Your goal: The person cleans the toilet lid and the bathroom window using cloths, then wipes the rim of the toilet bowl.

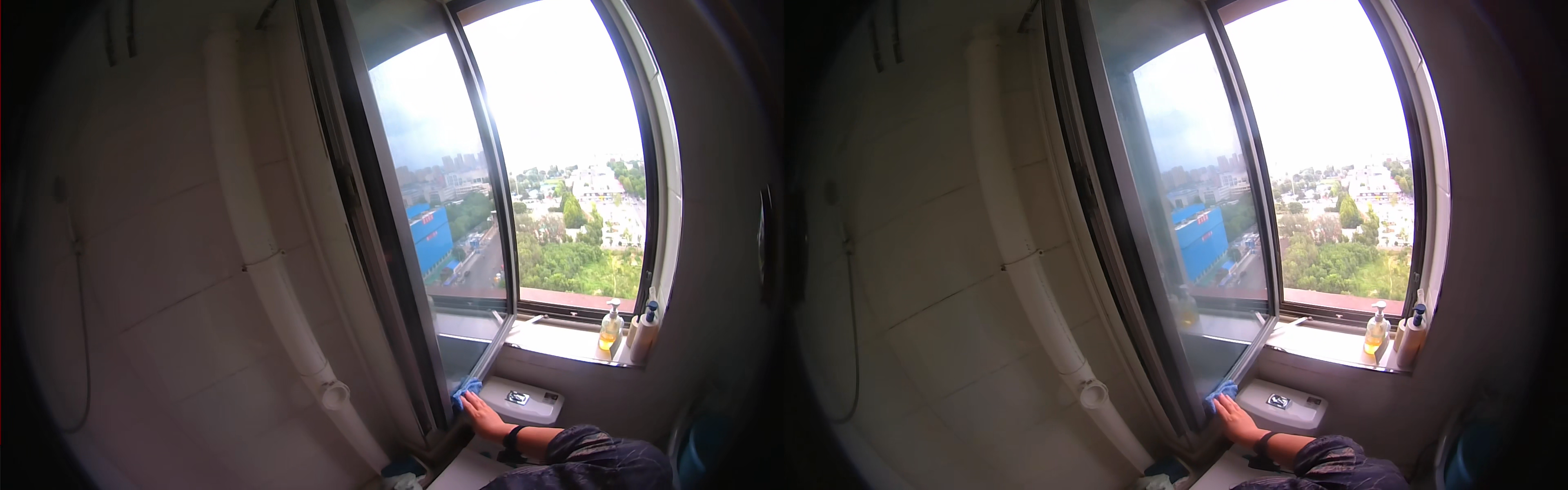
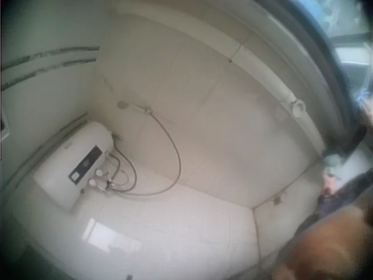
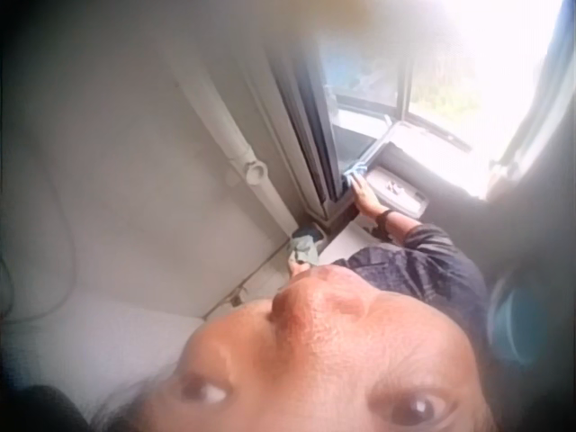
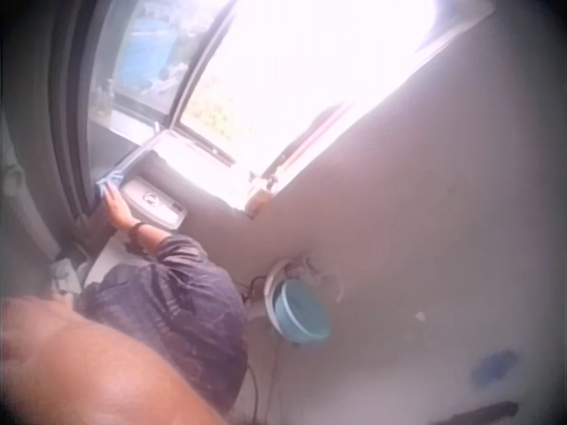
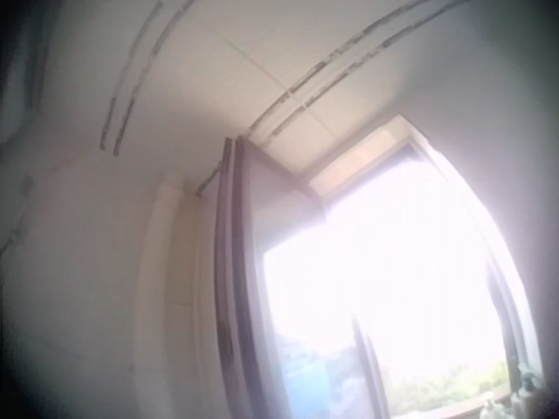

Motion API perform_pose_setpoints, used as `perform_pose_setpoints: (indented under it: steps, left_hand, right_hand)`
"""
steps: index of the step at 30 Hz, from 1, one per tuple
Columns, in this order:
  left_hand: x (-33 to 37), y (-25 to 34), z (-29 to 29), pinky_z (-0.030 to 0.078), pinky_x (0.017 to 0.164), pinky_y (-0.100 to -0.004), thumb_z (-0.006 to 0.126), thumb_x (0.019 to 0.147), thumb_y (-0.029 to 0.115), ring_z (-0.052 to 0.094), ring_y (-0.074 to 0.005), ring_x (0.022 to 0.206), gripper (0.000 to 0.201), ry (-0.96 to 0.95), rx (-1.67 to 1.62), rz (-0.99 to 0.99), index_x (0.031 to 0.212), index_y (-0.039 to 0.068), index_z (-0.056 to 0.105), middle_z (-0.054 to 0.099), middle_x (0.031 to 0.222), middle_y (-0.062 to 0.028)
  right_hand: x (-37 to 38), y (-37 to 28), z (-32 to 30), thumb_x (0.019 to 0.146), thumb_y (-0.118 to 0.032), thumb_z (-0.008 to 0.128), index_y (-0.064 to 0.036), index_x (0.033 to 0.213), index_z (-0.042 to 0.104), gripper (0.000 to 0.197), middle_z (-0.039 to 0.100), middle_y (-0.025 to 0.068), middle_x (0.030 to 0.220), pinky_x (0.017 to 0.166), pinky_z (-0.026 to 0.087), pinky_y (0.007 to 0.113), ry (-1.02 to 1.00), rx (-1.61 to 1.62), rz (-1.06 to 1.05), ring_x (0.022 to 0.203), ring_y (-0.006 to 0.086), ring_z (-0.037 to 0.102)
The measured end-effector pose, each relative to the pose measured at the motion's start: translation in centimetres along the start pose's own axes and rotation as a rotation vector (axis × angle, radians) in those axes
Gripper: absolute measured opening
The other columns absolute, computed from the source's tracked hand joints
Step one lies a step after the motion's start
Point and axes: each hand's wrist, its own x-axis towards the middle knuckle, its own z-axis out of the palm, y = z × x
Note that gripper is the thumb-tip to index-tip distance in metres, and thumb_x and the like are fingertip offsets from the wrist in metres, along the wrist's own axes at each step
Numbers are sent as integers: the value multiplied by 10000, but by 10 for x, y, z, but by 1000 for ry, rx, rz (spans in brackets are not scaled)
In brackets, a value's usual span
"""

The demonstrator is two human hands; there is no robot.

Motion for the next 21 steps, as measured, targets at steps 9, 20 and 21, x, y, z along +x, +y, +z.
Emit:
perform_pose_setpoints:
  steps: [9,20,21]
  left_hand:
    - [35,-82,7,372,978,-423,496,851,266,519,-284,1101,348,156,-1259,-507,1128,70,572,573,1161,-81]
    - [7,-35,17,325,1034,-446,469,886,279,476,-308,1173,412,377,-1415,-666,1218,39,517,524,1251,-116]
    - [6,-30,19,326,1033,-450,466,888,261,468,-304,1183,403,394,-1434,-694,1222,40,510,522,1253,-112]
  right_hand:
    - [4,26,-16,777,-37,469,-55,1349,352,584,367,141,1394,1041,310,400,-76,-137,-88,1303,280,339]
    - [27,71,-29,792,-32,476,-103,1371,330,601,326,85,1429,1021,326,383,-115,-178,-89,1301,244,342]
    - [29,76,-31,787,-11,473,-98,1369,332,605,345,89,1416,1013,331,372,-110,-185,-80,1285,246,361]
